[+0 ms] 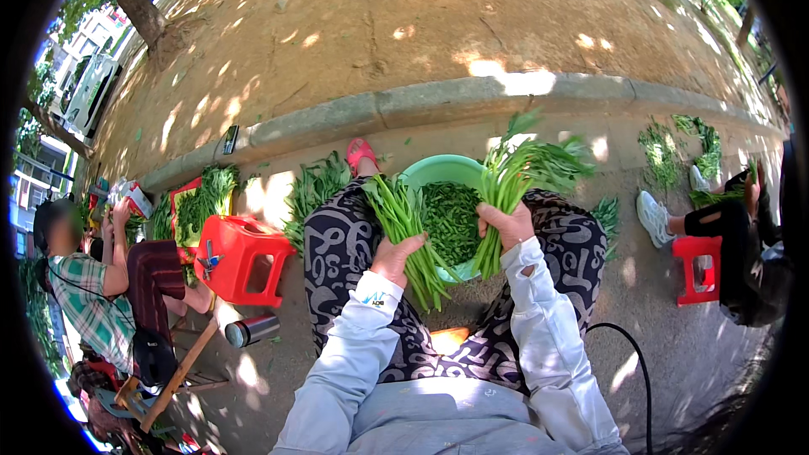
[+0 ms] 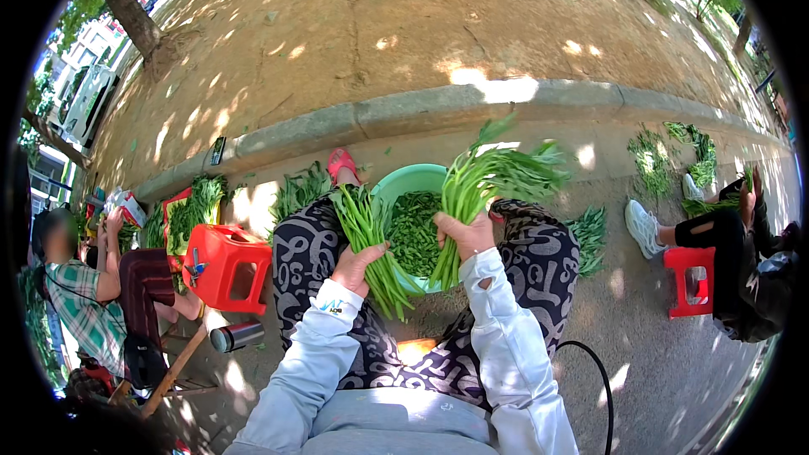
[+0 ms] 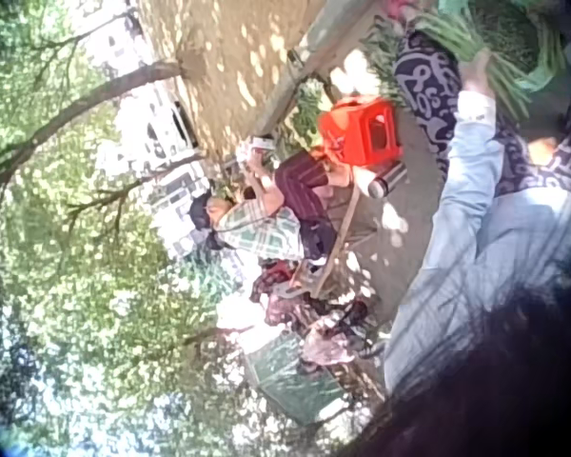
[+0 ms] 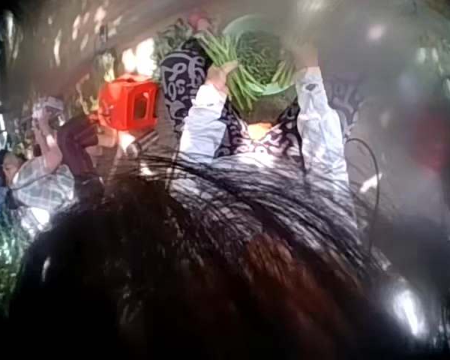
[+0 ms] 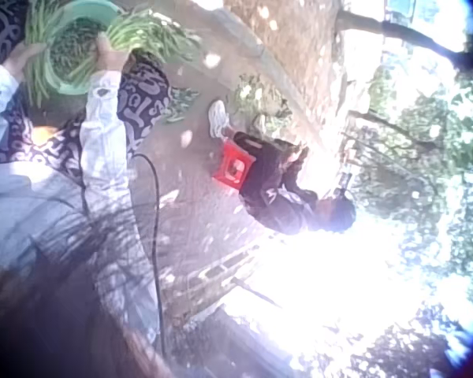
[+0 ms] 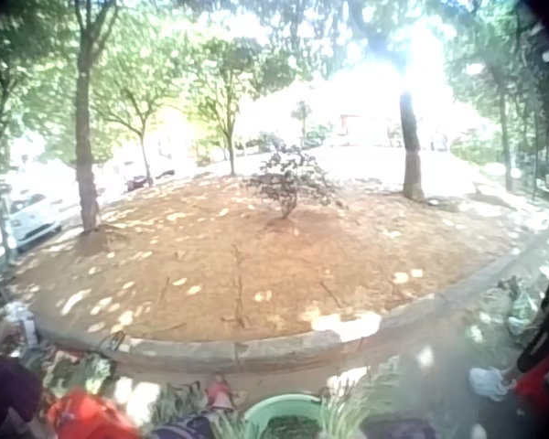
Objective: The person picks leaves from stalks of green leafy vegetables by hand, gathering the leaves into a green bucket while sitting outdoors.
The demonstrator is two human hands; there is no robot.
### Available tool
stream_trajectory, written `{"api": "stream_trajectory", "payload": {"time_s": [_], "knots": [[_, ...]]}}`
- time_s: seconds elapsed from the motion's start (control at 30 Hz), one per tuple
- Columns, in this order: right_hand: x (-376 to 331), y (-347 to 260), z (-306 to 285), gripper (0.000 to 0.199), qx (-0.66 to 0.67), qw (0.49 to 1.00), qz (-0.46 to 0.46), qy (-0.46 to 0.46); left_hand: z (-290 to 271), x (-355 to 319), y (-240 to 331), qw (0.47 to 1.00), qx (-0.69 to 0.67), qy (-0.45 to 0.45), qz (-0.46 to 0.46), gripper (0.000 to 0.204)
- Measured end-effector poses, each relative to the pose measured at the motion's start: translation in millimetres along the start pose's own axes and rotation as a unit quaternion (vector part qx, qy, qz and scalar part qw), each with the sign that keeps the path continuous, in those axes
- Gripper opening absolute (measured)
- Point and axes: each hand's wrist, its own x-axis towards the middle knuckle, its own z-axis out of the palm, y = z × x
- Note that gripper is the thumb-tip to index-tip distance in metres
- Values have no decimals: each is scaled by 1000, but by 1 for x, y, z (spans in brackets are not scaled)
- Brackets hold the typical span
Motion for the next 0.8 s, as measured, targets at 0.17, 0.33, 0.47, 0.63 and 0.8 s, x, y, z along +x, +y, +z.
{"api": "stream_trajectory", "payload": {"time_s": [0.17, 0.33, 0.47, 0.63, 0.8], "knots": [[-11, 30, 25, 59, -125, 980, 3, -155, 10, -7, 7, 997, -2, -70, -35, 43], [-6, 57, 24, 71, -167, 967, -36, -189, 2, -3, -1, 996, -3, -94, -5, 36], [-6, 33, 22, 59, -208, 957, 65, -192, 5, -6, 2, 998, 9, -65, -21, 34], [1, 11, 6, 26, -42, 999, -8, 19, -8, 3, -2, 999, 33, 8, 24, 25], [5, -16, -5, 18, 152, 968, -112, 164, -10, 3, -2, 1000, -11, 21, 12, 26]]}}
